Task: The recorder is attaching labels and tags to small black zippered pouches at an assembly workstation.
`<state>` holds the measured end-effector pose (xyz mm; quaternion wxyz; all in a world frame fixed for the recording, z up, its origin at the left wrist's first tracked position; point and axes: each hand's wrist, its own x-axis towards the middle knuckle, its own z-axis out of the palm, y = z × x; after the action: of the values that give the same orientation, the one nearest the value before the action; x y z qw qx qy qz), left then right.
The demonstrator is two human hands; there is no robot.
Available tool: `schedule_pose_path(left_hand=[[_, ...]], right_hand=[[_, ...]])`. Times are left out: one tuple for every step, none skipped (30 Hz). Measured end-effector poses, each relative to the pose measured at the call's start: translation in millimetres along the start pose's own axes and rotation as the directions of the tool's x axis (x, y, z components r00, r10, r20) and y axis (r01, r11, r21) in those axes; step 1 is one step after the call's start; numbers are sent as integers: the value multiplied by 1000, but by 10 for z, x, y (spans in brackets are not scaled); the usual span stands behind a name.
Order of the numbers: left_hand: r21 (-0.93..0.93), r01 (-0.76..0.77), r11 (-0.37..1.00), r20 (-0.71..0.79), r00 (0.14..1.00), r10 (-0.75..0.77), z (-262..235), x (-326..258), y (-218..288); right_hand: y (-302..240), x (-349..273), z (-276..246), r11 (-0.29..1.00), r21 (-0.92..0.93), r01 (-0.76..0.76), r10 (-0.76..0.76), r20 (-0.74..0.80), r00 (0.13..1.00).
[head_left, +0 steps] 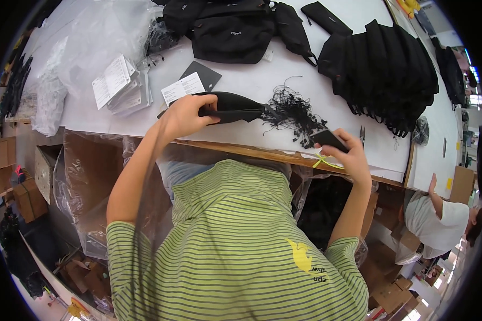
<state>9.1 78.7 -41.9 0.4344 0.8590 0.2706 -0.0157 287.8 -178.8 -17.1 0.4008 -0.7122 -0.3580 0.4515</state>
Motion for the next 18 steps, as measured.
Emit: schedule_pose_path(left_hand=[[33,-24,999,-10,1000,24,13,28,-3],[30,-29,999,-12,999,29,18,43,14],[88,-50,995,32,998,47,26,78,45],[146,-68,987,71,996,58,29,88,72],[151,-72,986,68,996,62,37,95,85],[219,-82,972,71,995,68,54,89,79],[282,-99,954,77,994,80,63,102,78],[285,-107,953,78,993,88,50,100,141],[339,-49,940,55,998,32,34,49,255],[389,8,921,32,999,-22,35,-26,346],[382,-52,923,-3,998,58,44,-90,384],[386,-47,921,-3,999,53,47,-175,417],[385,-63,921,19,998,60,49,-232,456],[383,-79,920,42,997,68,43,-280,496],[367,-63,928,87,996,33,18,-313,558],[368,-61,928,85,996,31,15,-349,578],[371,-47,928,61,998,27,17,-382,588],[373,-30,927,34,999,19,17,-417,590]], right_hand=[[-4,12,-73,1000,22,12,-10,-79,997],[-17,31,-120,999,43,27,-20,-158,987],[32,74,-127,992,88,91,-64,-275,959],[153,170,-79,943,234,238,-133,-393,910],[234,286,31,781,528,334,-61,-468,882],[201,434,287,519,747,416,34,-505,862],[190,564,482,294,900,323,122,-370,921],[192,684,646,41,977,210,170,-214,962],[226,780,779,-28,992,120,183,-113,977],[243,830,886,-98,995,31,191,-11,982],[224,882,950,-102,994,34,190,-14,982],[207,932,1034,-74,997,-1,215,16,977],[116,949,1137,-45,998,-33,243,43,969],[0,942,1243,50,999,0,323,-16,946],[46,955,1256,16,998,-54,220,50,974],[77,962,1266,-12,994,-112,114,112,987],[98,958,1251,-12,994,-113,114,113,987],[76,939,1243,7,991,-137,170,133,976]])
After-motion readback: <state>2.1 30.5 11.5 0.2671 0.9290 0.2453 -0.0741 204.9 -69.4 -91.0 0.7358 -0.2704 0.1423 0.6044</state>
